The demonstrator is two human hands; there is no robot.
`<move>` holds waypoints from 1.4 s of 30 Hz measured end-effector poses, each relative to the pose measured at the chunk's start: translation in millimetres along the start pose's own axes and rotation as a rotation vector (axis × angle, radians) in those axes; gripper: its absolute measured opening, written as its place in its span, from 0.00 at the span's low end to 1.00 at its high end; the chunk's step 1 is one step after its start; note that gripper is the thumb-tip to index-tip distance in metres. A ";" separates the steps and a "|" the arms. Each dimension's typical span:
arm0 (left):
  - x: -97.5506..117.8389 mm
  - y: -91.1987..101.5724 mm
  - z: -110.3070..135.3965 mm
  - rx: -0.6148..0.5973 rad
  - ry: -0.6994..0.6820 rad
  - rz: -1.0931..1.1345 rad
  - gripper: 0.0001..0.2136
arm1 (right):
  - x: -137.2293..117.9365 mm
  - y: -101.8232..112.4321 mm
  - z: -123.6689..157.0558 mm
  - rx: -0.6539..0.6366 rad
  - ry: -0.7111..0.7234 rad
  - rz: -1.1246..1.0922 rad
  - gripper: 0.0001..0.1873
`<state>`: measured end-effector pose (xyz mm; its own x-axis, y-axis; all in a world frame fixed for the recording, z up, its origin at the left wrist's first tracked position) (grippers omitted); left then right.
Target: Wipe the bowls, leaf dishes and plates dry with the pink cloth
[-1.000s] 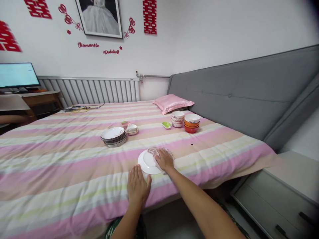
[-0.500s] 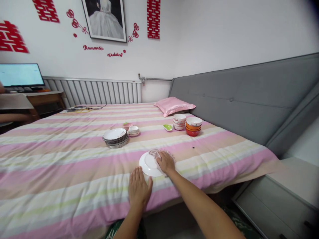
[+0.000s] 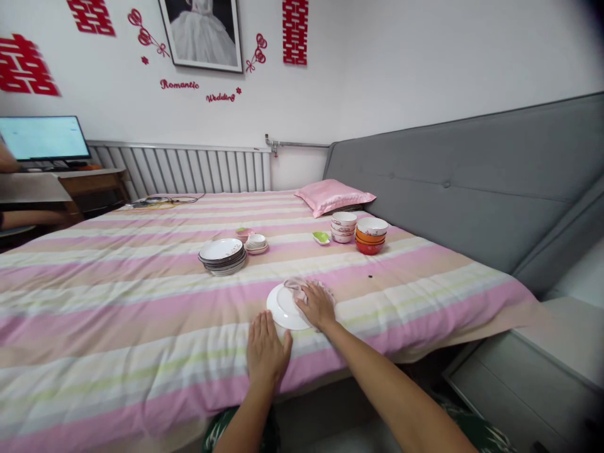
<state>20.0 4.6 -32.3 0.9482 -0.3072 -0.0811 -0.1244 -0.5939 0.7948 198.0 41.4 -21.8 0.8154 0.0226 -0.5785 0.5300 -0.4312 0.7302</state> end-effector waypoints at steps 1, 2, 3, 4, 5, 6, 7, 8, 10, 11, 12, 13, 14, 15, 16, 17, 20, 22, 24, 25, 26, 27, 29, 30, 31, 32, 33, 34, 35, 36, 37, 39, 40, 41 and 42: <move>0.0 0.4 -0.1 -0.001 0.002 0.005 0.29 | -0.8 0.9 1.0 0.006 0.003 -0.001 0.24; 0.0 0.6 -0.1 -0.002 0.003 0.011 0.30 | -1.6 2.1 1.8 0.016 0.003 -0.001 0.23; -0.1 0.7 -0.1 -0.002 0.003 0.014 0.30 | -2.4 3.5 2.3 0.028 0.000 0.000 0.21; -0.1 0.7 -0.1 -0.003 0.002 0.016 0.30 | -3.2 4.8 2.7 0.042 -0.005 0.001 0.19; 0.0 0.7 0.0 -0.003 0.000 0.016 0.30 | -3.9 6.1 3.1 0.058 -0.012 0.004 0.17; 0.1 0.6 0.0 -0.002 -0.002 0.017 0.30 | -4.6 7.2 3.8 0.076 -0.020 0.007 0.16; 0.1 0.5 0.0 -0.001 -0.003 0.019 0.30 | -5.3 8.2 4.9 0.093 -0.027 0.010 0.15; 0.2 0.5 0.0 0.001 -0.003 0.024 0.30 | -5.9 9.0 6.6 0.109 -0.033 0.012 0.15; 0.3 0.3 -0.1 0.002 -0.001 0.037 0.30 | -7.4 10.3 12.2 0.134 -0.036 0.014 0.14; 0.4 0.2 -0.1 0.000 0.000 0.043 0.30 | -8.3 10.8 16.1 0.143 -0.032 0.012 0.14; 0.5 0.2 -0.2 -0.003 -0.001 0.048 0.30 | -9.6 11.3 20.5 0.148 -0.023 0.009 0.13; 0.6 0.3 -0.2 -0.006 -0.002 0.051 0.30 | -11.1 11.7 25.4 0.150 -0.010 0.003 0.13; 0.8 0.5 -0.2 -0.009 -0.003 0.052 0.30 | -12.9 12.1 30.5 0.149 0.007 -0.004 0.13; 0.9 0.7 -0.3 -0.012 -0.006 0.051 0.30 | -15.1 12.3 35.7 0.145 0.025 -0.012 0.13; 1.1 1.0 -0.3 -0.015 -0.008 0.049 0.30 | -17.7 12.5 40.7 0.139 0.045 -0.019 0.12; 1.2 1.3 -0.3 -0.015 -0.009 0.046 0.30 | -20.7 12.6 45.4 0.130 0.066 -0.027 0.12; 1.6 2.0 -0.4 -0.009 -0.016 0.030 0.29 | -30.8 13.1 57.3 0.102 0.122 -0.044 0.12; 1.8 2.0 -0.6 -0.006 -0.022 0.019 0.28 | -38.3 13.4 62.8 0.071 0.169 -0.055 0.13; 1.8 2.0 -1.0 -0.005 -0.031 0.010 0.28 | -45.3 13.2 65.9 0.026 0.226 -0.061 0.14; 1.8 2.1 -1.3 -0.007 -0.034 0.008 0.28 | -48.4 12.9 66.2 0.002 0.250 -0.060 0.14; 1.8 2.3 -1.6 -0.009 -0.036 0.007 0.28 | -51.0 12.3 65.6 -0.021 0.268 -0.055 0.15; 1.8 2.6 -1.8 -0.011 -0.039 0.008 0.28 | -53.0 11.4 63.7 -0.043 0.275 -0.044 0.16; 1.9 3.3 -2.2 -0.019 -0.046 0.011 0.27 | -56.5 8.4 56.9 -0.089 0.269 -0.016 0.17; 2.0 3.6 -2.4 -0.024 -0.047 0.013 0.26 | -58.4 6.0 52.3 -0.115 0.264 -0.002 0.17; 2.0 3.7 -2.5 -0.030 -0.047 0.015 0.26 | -60.5 3.3 47.2 -0.138 0.262 0.007 0.17; 2.1 3.6 -2.5 -0.035 -0.044 0.017 0.26 | -62.8 0.2 41.8 -0.161 0.263 0.014 0.17; 2.2 3.4 -2.6 -0.040 -0.041 0.022 0.27 | -65.2 -3.2 36.4 -0.180 0.263 0.019 0.17; 2.3 2.9 -2.6 -0.044 -0.038 0.028 0.27 | -67.5 -6.6 31.0 -0.193 0.262 0.021 0.17; 2.5 2.1 -2.6 -0.049 -0.035 0.034 0.28 | -69.6 -10.3 25.9 -0.202 0.255 0.024 0.17; 2.7 1.2 -2.6 -0.053 -0.032 0.039 0.29 | -71.3 -14.0 21.1 -0.208 0.245 0.027 0.17; 2.8 0.0 -2.6 -0.056 -0.027 0.042 0.30 | -72.8 -17.6 16.5 -0.211 0.232 0.028 0.17; 2.8 -2.6 -2.2 -0.062 -0.010 0.050 0.31 | -75.1 -24.7 8.2 -0.216 0.204 0.031 0.17; 2.8 -3.6 -2.0 -0.062 -0.003 0.054 0.31 | -76.0 -27.8 4.4 -0.219 0.192 0.032 0.17; 2.9 -4.5 -1.7 -0.061 0.000 0.058 0.31 | -77.0 -30.5 0.6 -0.222 0.181 0.033 0.17; 3.2 -5.0 -1.4 -0.061 0.000 0.057 0.31 | -77.9 -32.7 -3.0 -0.227 0.173 0.035 0.18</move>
Point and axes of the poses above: each hand's wrist, its own z-axis away from the middle knuckle, its own y-axis out of the back of the hand, x = y × z, the point moved 4 cm from there along -z, towards the middle knuckle, and after that the axes turned 9 degrees about -z, right-handed, at the moved point
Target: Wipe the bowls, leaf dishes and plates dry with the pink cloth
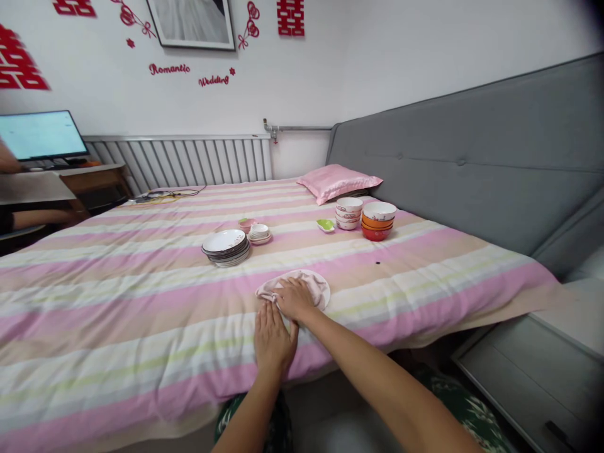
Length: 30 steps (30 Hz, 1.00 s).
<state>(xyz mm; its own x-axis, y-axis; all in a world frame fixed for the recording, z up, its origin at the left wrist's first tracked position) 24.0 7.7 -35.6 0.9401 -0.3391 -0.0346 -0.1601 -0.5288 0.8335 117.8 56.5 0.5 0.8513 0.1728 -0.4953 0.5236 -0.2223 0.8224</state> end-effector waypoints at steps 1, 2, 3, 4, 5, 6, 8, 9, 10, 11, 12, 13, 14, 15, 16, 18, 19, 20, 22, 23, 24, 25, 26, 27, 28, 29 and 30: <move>0.2 -0.2 0.2 -0.002 0.000 -0.005 0.31 | -0.3 -0.8 -4.0 -0.005 -0.008 0.001 0.18; 0.6 -0.2 0.3 -0.005 -0.001 -0.014 0.31 | -0.5 -1.1 -7.9 -0.011 -0.015 0.003 0.18; 0.8 0.2 0.3 -0.012 -0.001 -0.026 0.30 | -0.5 -1.0 -11.6 -0.018 -0.021 0.006 0.18; 1.1 0.7 0.2 -0.020 -0.001 -0.038 0.30 | -0.4 -0.6 -15.3 -0.026 -0.028 0.010 0.18; 1.3 1.4 0.0 -0.029 -0.001 -0.050 0.30 | 0.0 -0.1 -19.0 -0.035 -0.035 0.014 0.18; 1.6 2.1 -0.2 -0.038 -0.002 -0.060 0.30 | 0.8 0.5 -22.5 -0.045 -0.043 0.019 0.18; 2.0 3.5 -0.5 -0.051 -0.006 -0.075 0.30 | 3.5 1.9 -29.1 -0.063 -0.060 0.026 0.19; 2.1 4.0 -0.6 -0.055 -0.009 -0.080 0.30 | 5.2 2.7 -31.9 -0.070 -0.068 0.030 0.19; 2.2 4.5 -0.6 -0.056 -0.011 -0.083 0.30 | 7.2 3.6 -34.5 -0.076 -0.077 0.034 0.19; 2.2 4.8 -0.5 -0.054 -0.013 -0.084 0.30 | 9.4 4.6 -36.7 -0.083 -0.084 0.037 0.19; 2.3 5.2 -0.3 -0.051 -0.013 -0.086 0.30 | 11.6 5.8 -38.4 -0.088 -0.091 0.040 0.19; 2.3 5.5 0.0 -0.047 -0.014 -0.087 0.29 | 13.9 7.2 -39.8 -0.093 -0.097 0.042 0.19; 2.4 5.7 0.2 -0.044 -0.014 -0.088 0.29 | 16.2 8.9 -40.8 -0.098 -0.102 0.043 0.19; 2.4 5.8 0.3 -0.042 -0.012 -0.088 0.29 | 18.7 10.6 -41.6 -0.101 -0.107 0.044 0.20; 2.5 5.9 0.5 -0.041 -0.010 -0.087 0.29 | 21.3 12.4 -42.1 -0.103 -0.114 0.046 0.20; 2.5 6.0 0.5 -0.039 -0.006 -0.083 0.29 | 27.0 15.7 -42.8 -0.108 -0.129 0.049 0.21; 2.5 6.1 0.6 -0.038 -0.005 -0.079 0.29 | 30.0 17.1 -43.1 -0.110 -0.137 0.050 0.21; 2.5 6.1 0.6 -0.036 -0.004 -0.076 0.29 | 33.0 18.3 -43.3 -0.111 -0.144 0.051 0.21; 2.2 6.2 0.8 -0.035 -0.004 -0.071 0.29 | 39.0 20.1 -43.7 -0.110 -0.155 0.051 0.20; 2.1 6.3 0.9 -0.034 -0.004 -0.067 0.29 | 41.9 20.8 -43.7 -0.108 -0.160 0.051 0.20; 2.0 6.4 1.1 -0.033 -0.005 -0.063 0.29 | 44.6 21.5 -43.6 -0.106 -0.166 0.051 0.19; 1.9 6.5 1.3 -0.030 -0.006 -0.059 0.29 | 47.2 22.2 -43.3 -0.103 -0.172 0.051 0.19; 1.9 6.8 1.4 -0.025 -0.007 -0.056 0.29 | 49.7 22.9 -42.8 -0.099 -0.178 0.050 0.19; 1.9 7.0 1.4 -0.020 -0.008 -0.054 0.29 | 52.0 23.7 -42.1 -0.095 -0.183 0.050 0.20; 1.9 7.2 1.4 -0.015 -0.009 -0.053 0.29 | 54.2 24.4 -41.2 -0.090 -0.189 0.049 0.20; 1.9 7.3 1.2 -0.013 -0.008 -0.052 0.29 | 56.4 25.3 -40.1 -0.084 -0.195 0.049 0.20; 1.9 7.4 1.0 -0.011 -0.006 -0.052 0.29 | 58.5 26.1 -38.9 -0.077 -0.203 0.048 0.20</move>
Point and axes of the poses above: each hand's wrist, its own z-axis away from the middle knuckle, its own y-axis out of the back of the hand, x = y × z, the point moved 4 cm from there along -z, towards the middle knuckle, and after that the axes turned 9 degrees about -z, right-handed, at the moved point
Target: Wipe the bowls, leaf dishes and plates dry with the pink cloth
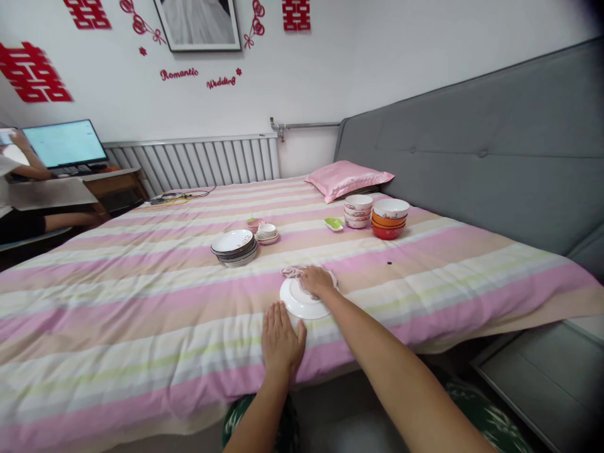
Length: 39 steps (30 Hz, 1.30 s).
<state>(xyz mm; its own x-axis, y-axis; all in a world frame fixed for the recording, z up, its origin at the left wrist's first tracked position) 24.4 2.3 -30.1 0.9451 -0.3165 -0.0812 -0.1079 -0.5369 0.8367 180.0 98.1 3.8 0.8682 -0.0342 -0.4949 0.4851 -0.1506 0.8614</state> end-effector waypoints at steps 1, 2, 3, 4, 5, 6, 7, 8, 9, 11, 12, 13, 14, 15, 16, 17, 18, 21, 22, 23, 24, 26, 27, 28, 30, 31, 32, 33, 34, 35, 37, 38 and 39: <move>0.0 0.0 -0.2 0.001 0.001 0.001 0.29 | 2.3 0.7 1.1 0.009 -0.008 -0.002 0.20; 0.0 0.1 -0.4 0.001 0.003 0.002 0.29 | 4.6 1.3 2.3 0.020 -0.016 -0.005 0.19; 0.0 0.1 -0.5 0.001 0.004 0.003 0.29 | 6.8 2.0 3.9 0.031 -0.024 -0.008 0.19; 0.0 0.2 -0.5 0.001 0.003 0.004 0.29 | 8.9 2.5 5.6 0.043 -0.031 -0.011 0.19; 0.1 0.3 -0.4 0.001 0.002 0.004 0.29 | 10.8 3.0 7.8 0.056 -0.036 -0.016 0.20; 0.2 0.5 -0.2 0.001 0.000 0.003 0.29 | 12.6 3.4 10.2 0.071 -0.042 -0.021 0.20; 0.2 0.7 0.1 0.001 -0.001 0.002 0.29 | 14.4 3.8 13.0 0.087 -0.049 -0.027 0.21; 0.3 0.8 0.5 0.001 -0.003 0.000 0.29 | 16.1 4.0 16.0 0.103 -0.058 -0.032 0.21; 0.3 1.0 0.8 0.000 -0.005 -0.003 0.29 | 17.7 4.1 19.1 0.120 -0.068 -0.037 0.22; 0.3 1.1 1.2 -0.006 -0.007 -0.010 0.29 | 20.5 3.7 25.5 0.153 -0.092 -0.044 0.22; 0.3 1.2 1.2 -0.010 -0.007 -0.014 0.29 | 21.7 3.4 28.5 0.167 -0.103 -0.046 0.23; 0.3 1.4 1.1 -0.012 -0.007 -0.016 0.29 | 22.6 3.0 31.3 0.181 -0.115 -0.048 0.23; 0.4 1.7 0.8 -0.013 -0.006 -0.017 0.29 | 23.3 2.6 33.8 0.194 -0.126 -0.049 0.23; 0.5 2.0 0.5 -0.011 -0.005 -0.017 0.29 | 23.8 2.3 36.1 0.207 -0.138 -0.050 0.24; 0.6 2.5 0.2 -0.009 -0.004 -0.015 0.29 | 24.0 2.1 38.3 0.219 -0.149 -0.050 0.24; 0.7 2.9 -0.1 -0.007 -0.004 -0.014 0.29 | 24.1 2.0 40.4 0.229 -0.159 -0.050 0.24; 0.8 3.3 -0.3 -0.005 -0.003 -0.013 0.29 | 23.9 2.0 42.4 0.239 -0.169 -0.050 0.24; 0.9 4.1 -0.5 -0.003 -0.001 -0.012 0.28 | 22.8 2.0 49.1 0.263 -0.191 -0.046 0.25; 0.8 4.2 -0.4 -0.002 0.000 -0.012 0.28 | 22.3 1.9 51.8 0.271 -0.196 -0.044 0.25; 0.6 4.3 -0.3 -0.001 0.003 -0.009 0.28 | 21.9 1.7 54.6 0.278 -0.199 -0.041 0.25; 0.4 4.2 -0.1 -0.001 0.006 -0.004 0.28 | 21.4 1.4 57.7 0.285 -0.201 -0.037 0.25; 0.2 3.9 0.3 0.000 0.008 0.009 0.28 | 20.7 0.6 64.5 0.299 -0.202 -0.029 0.25; 0.1 3.7 0.5 0.001 0.008 0.013 0.28 | 20.4 0.2 68.2 0.306 -0.202 -0.024 0.25; 0.0 3.5 0.6 0.003 0.007 0.014 0.28 | 20.0 -0.1 72.1 0.312 -0.200 -0.020 0.26; -0.1 3.5 0.7 0.010 0.004 0.012 0.28 | 18.9 -0.6 80.0 0.322 -0.190 -0.011 0.26; -0.1 3.5 0.7 0.012 0.003 0.012 0.28 | 18.4 -0.9 83.8 0.327 -0.183 -0.008 0.26; -0.1 3.5 0.6 0.012 0.000 0.014 0.28 | 17.9 -1.3 87.6 0.330 -0.177 -0.004 0.26; -0.2 3.5 0.5 0.010 -0.001 0.017 0.28 | 17.6 -1.9 91.3 0.334 -0.168 -0.002 0.26; -0.2 3.6 0.4 0.005 -0.001 0.018 0.28 | 17.5 -2.6 94.8 0.342 -0.159 -0.001 0.25; -0.3 3.6 0.2 0.001 0.000 0.017 0.28 | 17.4 -3.6 98.3 0.355 -0.143 -0.001 0.25; -0.4 3.7 0.1 -0.006 0.003 0.012 0.29 | 17.4 -5.7 104.9 0.394 -0.095 -0.005 0.25; -0.5 3.9 0.0 -0.007 0.004 0.010 0.29 | 17.5 -6.8 108.3 0.419 -0.062 -0.007 0.25; -0.5 4.0 0.0 -0.007 0.006 0.009 0.29 | 17.5 -7.9 111.6 0.441 -0.026 -0.008 0.24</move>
Point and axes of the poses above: each hand's wrist, its own z-axis away from the middle knuckle, its own y-axis out of the back of the hand, x = y × z, the point moved 4 cm from there along -z, towards the middle knuckle, and after that the axes turned 9 degrees about -z, right-handed, at the moved point
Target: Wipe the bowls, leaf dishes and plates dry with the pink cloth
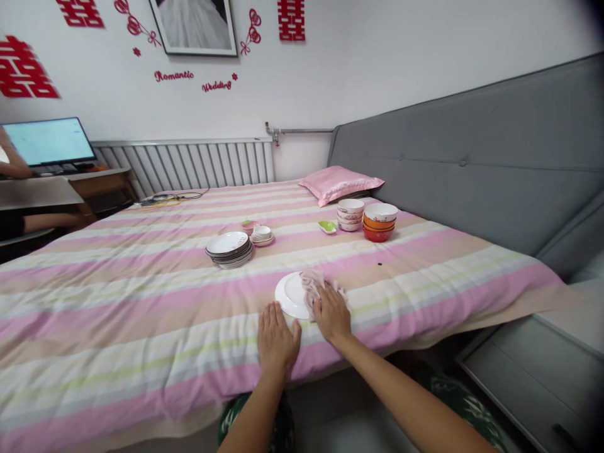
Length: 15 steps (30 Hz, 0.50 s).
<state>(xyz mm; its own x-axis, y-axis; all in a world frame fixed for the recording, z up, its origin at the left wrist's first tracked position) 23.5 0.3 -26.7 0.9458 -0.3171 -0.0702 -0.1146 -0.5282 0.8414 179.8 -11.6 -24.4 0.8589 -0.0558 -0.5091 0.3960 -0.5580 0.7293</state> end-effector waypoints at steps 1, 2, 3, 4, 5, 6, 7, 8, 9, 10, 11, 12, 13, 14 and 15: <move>0.0 0.2 0.0 0.000 0.002 0.002 0.29 | 0.1 0.6 3.4 0.017 0.035 -0.007 0.24; -0.1 0.3 0.0 0.001 0.003 0.005 0.29 | 0.0 1.3 6.6 0.027 0.069 -0.012 0.24; -0.1 0.5 0.0 0.002 0.004 0.010 0.29 | -0.2 2.2 9.6 0.032 0.100 -0.013 0.24; -0.1 0.6 0.0 0.003 0.004 0.015 0.29 | -0.7 3.1 12.3 0.027 0.130 -0.012 0.24; -0.1 0.7 0.0 0.005 0.003 0.019 0.28 | -1.3 4.1 14.7 0.015 0.156 -0.008 0.24; -0.1 0.7 0.0 0.005 0.002 0.022 0.28 | -2.1 5.1 16.9 -0.003 0.179 -0.003 0.24; -0.1 0.7 0.0 0.005 0.000 0.023 0.28 | -3.1 6.0 18.8 -0.024 0.202 0.002 0.24; -0.2 0.6 0.0 0.005 0.000 0.022 0.28 | -4.3 6.9 20.4 -0.045 0.225 0.005 0.25; -0.3 0.5 -0.1 0.006 0.000 0.020 0.29 | -5.5 7.7 21.9 -0.066 0.248 0.005 0.25; -0.4 0.4 -0.1 0.006 0.002 0.019 0.29 | -6.9 8.5 23.1 -0.086 0.271 0.002 0.26; -0.6 0.2 -0.1 0.006 0.002 0.020 0.29 | -8.3 9.1 24.1 -0.104 0.293 -0.003 0.26; -0.6 0.0 -0.1 0.006 0.002 0.021 0.29 | -9.7 9.7 24.8 -0.122 0.315 -0.008 0.26; -0.7 -0.4 -0.1 0.005 0.001 0.024 0.29 | -11.0 10.2 25.2 -0.140 0.335 -0.013 0.26; -0.8 -0.9 -0.1 0.002 0.002 0.027 0.30 | -12.3 10.5 25.3 -0.159 0.353 -0.017 0.25; -0.9 -1.5 -0.2 -0.003 0.003 0.029 0.30 | -13.4 10.7 25.1 -0.175 0.366 -0.019 0.24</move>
<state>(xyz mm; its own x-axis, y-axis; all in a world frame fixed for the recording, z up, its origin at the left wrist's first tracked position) 22.8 1.5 -27.8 0.9430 -0.3300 -0.0437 -0.1416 -0.5164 0.8446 164.4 -37.6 -21.2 0.8971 0.2697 -0.3500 0.4354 -0.4045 0.8042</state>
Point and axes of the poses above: each hand's wrist, its own z-axis away from the middle knuckle, its own y-axis out of the back of the hand, x = y × z, the point moved 4 cm from there along -z, towards the middle knuckle, and after that the axes turned 9 degrees about -z, right-handed, at the moved point
